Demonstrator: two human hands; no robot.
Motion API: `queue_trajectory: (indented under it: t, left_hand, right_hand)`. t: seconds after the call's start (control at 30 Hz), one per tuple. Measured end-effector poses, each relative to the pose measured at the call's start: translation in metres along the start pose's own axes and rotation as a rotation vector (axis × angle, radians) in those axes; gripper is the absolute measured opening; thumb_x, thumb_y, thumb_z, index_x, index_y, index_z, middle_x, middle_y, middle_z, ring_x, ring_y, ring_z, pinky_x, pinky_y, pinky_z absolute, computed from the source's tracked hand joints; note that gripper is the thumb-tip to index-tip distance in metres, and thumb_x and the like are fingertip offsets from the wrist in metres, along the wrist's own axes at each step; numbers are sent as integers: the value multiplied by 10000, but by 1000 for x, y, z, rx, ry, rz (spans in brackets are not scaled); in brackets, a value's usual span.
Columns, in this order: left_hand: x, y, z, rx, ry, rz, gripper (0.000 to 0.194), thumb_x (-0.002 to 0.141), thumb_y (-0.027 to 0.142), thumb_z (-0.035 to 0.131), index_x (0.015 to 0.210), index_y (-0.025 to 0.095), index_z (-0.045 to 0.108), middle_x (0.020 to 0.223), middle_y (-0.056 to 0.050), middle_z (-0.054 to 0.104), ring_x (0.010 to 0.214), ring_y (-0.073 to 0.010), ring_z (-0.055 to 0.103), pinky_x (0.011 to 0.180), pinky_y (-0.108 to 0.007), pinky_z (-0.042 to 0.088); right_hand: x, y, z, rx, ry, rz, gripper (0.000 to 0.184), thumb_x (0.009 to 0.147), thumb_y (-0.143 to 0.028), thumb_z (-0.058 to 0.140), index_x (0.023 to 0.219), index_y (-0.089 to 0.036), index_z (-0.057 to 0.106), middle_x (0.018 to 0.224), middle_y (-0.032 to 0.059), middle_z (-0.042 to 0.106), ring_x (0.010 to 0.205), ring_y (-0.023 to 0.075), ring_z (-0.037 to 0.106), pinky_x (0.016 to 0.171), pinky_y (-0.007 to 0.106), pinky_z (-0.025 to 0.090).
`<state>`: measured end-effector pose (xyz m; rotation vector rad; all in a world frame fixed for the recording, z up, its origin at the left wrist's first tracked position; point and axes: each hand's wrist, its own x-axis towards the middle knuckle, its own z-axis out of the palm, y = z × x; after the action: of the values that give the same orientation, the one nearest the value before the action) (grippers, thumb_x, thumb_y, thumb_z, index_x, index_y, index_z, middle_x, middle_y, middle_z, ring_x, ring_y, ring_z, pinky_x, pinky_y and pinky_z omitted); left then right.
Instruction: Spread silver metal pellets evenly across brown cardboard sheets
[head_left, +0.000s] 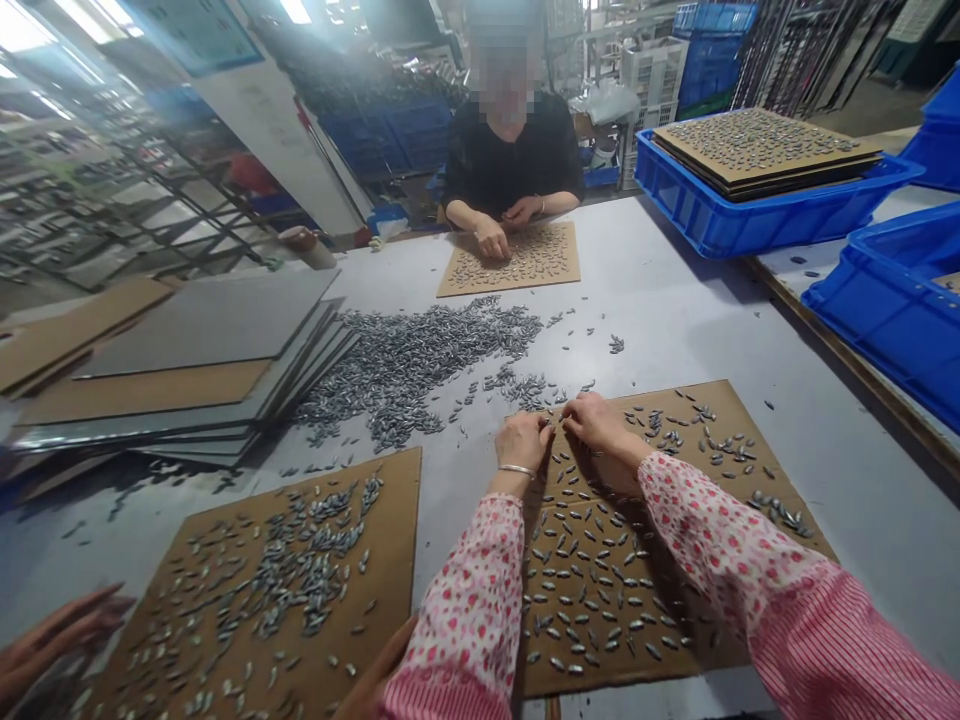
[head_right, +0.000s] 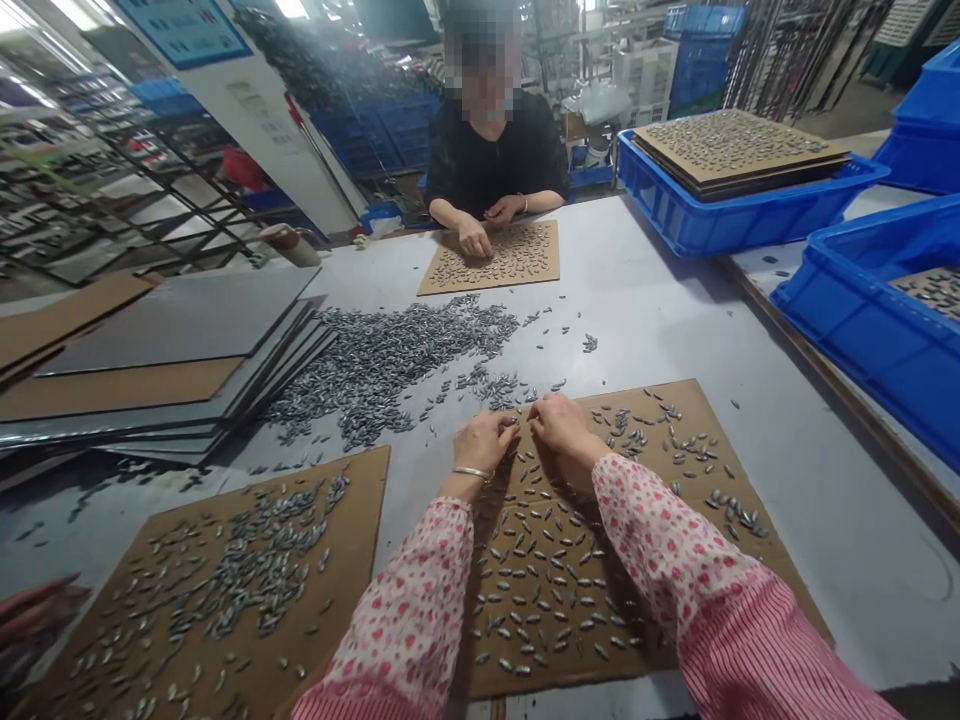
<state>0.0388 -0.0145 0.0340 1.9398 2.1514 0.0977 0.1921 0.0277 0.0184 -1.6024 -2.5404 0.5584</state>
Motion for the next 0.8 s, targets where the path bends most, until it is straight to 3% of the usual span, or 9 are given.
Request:
queue_trajectory:
  t: [0.27,0.47,0.6,0.8]
  left_hand:
    - [4,-11,17,71,28,139,197,884,307,495,908,230,675,969,-64,649,943,-207,583,735,-289,425]
    - [0,-10,12,32,24,157,224,900,339,479,1022,258,649,1014,-51,625,931,-182,572,716,-266,411]
    - [4,-9,16,81,-6,206,289,925,352,411,949,251,681,987,-62,625,916,-187,575,720,-277,415]
    - [-1,-15,11,28,-103,166,230,864,332,486,897,253,700,979,-61,655,946,-200,582,765,-290,428]
  right_hand:
    - [14,-6,10,-92,7,-101,241,921,-255,458,994,-199,681,1031,103,629,1000,221,512,818,287,402]
    - [0,-8,10,-143,54,-222,255,933,-267,435,984,-181,669,1038,112,633,975,227,516,789,311,395]
    - [-9,-8,9,-130,3,-303,245,916,-284,468,925,-180,689,997,98,653,947,218,525,808,317,375]
    - [-10,-9,10,-59,-42,-232,206,867,-335,558,883,-205,716,926,75,677,934,220,533,814,319,353]
